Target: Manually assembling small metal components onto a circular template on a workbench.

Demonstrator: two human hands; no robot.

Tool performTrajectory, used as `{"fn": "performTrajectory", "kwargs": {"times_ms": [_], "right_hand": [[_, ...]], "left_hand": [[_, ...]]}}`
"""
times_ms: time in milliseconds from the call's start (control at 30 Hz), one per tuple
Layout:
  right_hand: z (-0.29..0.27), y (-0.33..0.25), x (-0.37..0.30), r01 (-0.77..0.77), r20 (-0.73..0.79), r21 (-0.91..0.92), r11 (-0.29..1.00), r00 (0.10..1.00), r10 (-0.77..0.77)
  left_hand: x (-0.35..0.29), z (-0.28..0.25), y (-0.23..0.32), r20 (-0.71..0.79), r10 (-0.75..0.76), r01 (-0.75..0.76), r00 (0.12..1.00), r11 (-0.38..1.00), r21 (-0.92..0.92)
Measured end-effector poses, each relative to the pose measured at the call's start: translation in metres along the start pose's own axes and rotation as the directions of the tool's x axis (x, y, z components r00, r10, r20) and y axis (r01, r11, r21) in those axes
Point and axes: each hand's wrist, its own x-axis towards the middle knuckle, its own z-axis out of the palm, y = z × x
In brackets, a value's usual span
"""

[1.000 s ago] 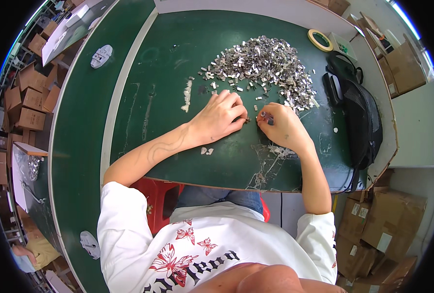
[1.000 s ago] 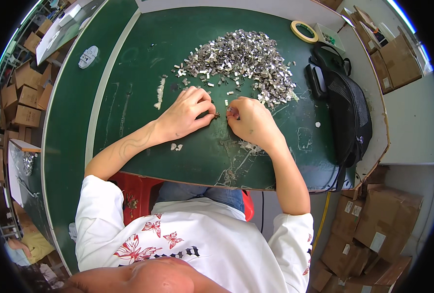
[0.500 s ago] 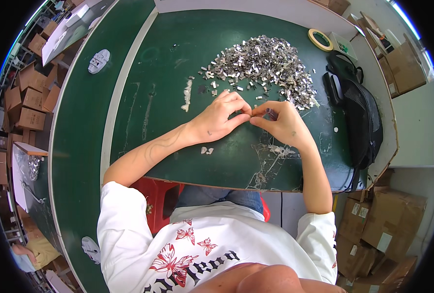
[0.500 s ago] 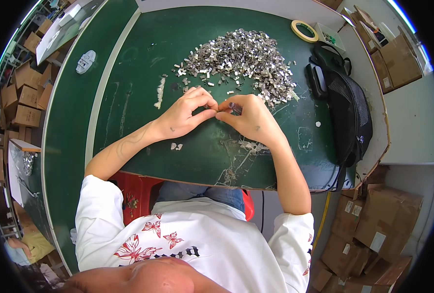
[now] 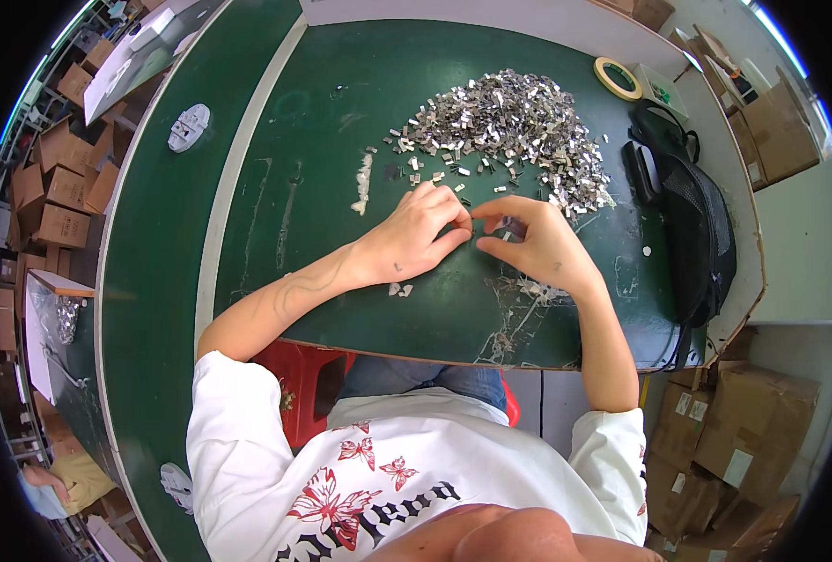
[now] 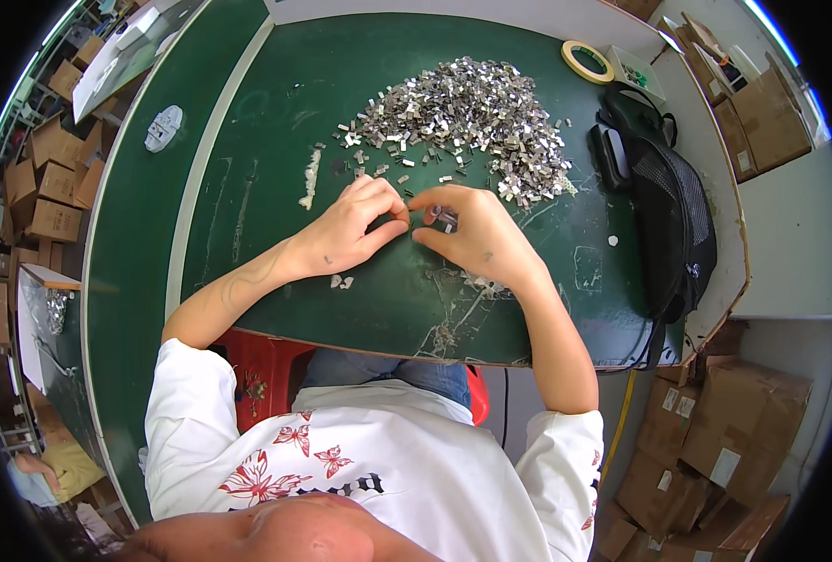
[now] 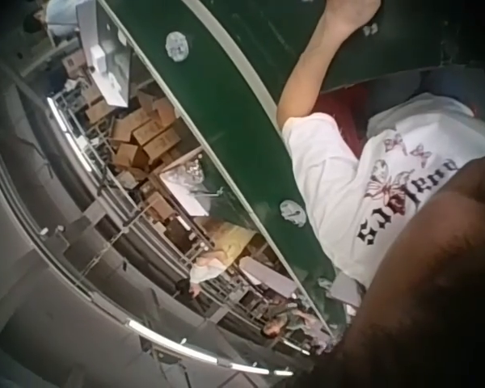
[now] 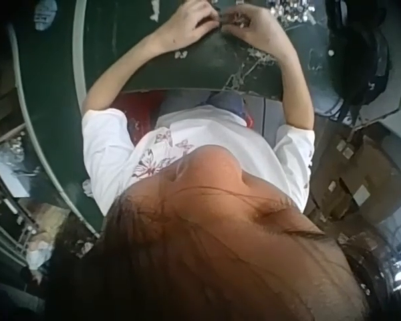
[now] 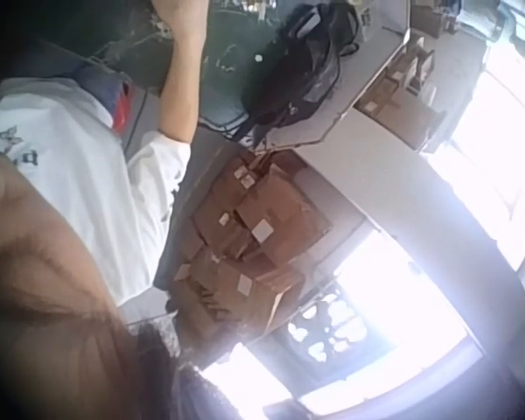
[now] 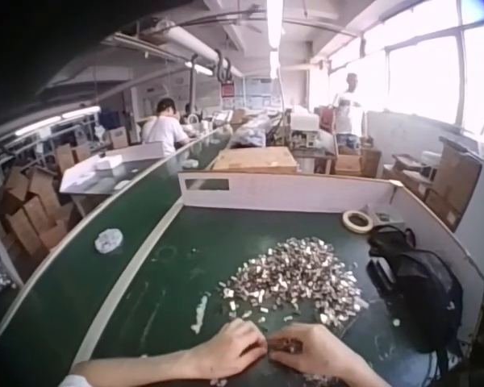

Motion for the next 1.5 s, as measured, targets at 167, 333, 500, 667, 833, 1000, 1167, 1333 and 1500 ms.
{"fn": "performTrajectory", "kwargs": {"times_ms": [167, 333, 500, 667, 833, 1000, 1167, 1333, 1500], "right_hand": [[0.003, 0.001, 0.001, -0.012, -0.057, -0.034, 0.999, 0.998, 0.010], [0.004, -0.005, 0.002, -0.054, -0.100, 0.006, 0.999, 0.993, 0.055], [0.006, -0.012, -0.005, -0.101, -0.187, 0.094, 0.990, 0.975, 0.117], [0.009, -0.020, -0.010, -0.048, -0.274, 0.121, 0.991, 0.958, 0.080], [0.002, -0.016, -0.008, 0.026, -0.358, 0.178, 0.984, 0.933, 0.040], [0.002, -0.026, 0.000, -0.024, -0.299, 0.233, 0.972, 0.950, 0.095], [0.024, -0.024, 0.013, 0.094, 0.073, -0.216, 0.972, 0.994, -0.080], [0.052, -0.015, 0.030, 0.126, 0.068, -0.298, 0.946, 0.992, -0.111], [0.051, -0.009, 0.029, 0.131, 0.054, -0.264, 0.956, 0.991, -0.121]], "left_hand": [[-0.012, -0.004, 0.005, -0.030, 0.068, -0.063, 0.997, 0.989, 0.137], [-0.037, -0.041, 0.005, -0.094, -0.021, 0.043, 0.995, 0.971, 0.234], [-0.068, -0.116, -0.028, -0.355, -0.213, 0.364, 0.910, 0.821, 0.440], [-0.127, -0.198, -0.161, -0.788, -0.218, 0.781, 0.576, 0.431, 0.452], [-0.162, -0.227, -0.253, -0.865, -0.196, 0.846, 0.463, 0.390, 0.364], [-0.154, -0.238, -0.260, -0.849, -0.132, 0.751, 0.511, 0.549, 0.367], [-0.087, -0.218, -0.128, -0.794, 0.086, 0.330, 0.602, 0.879, 0.345], [-0.065, -0.162, -0.002, -0.714, 0.044, 0.179, 0.699, 0.956, 0.234], [-0.098, -0.096, 0.053, -0.430, 0.070, 0.053, 0.900, 0.962, 0.267]]}}
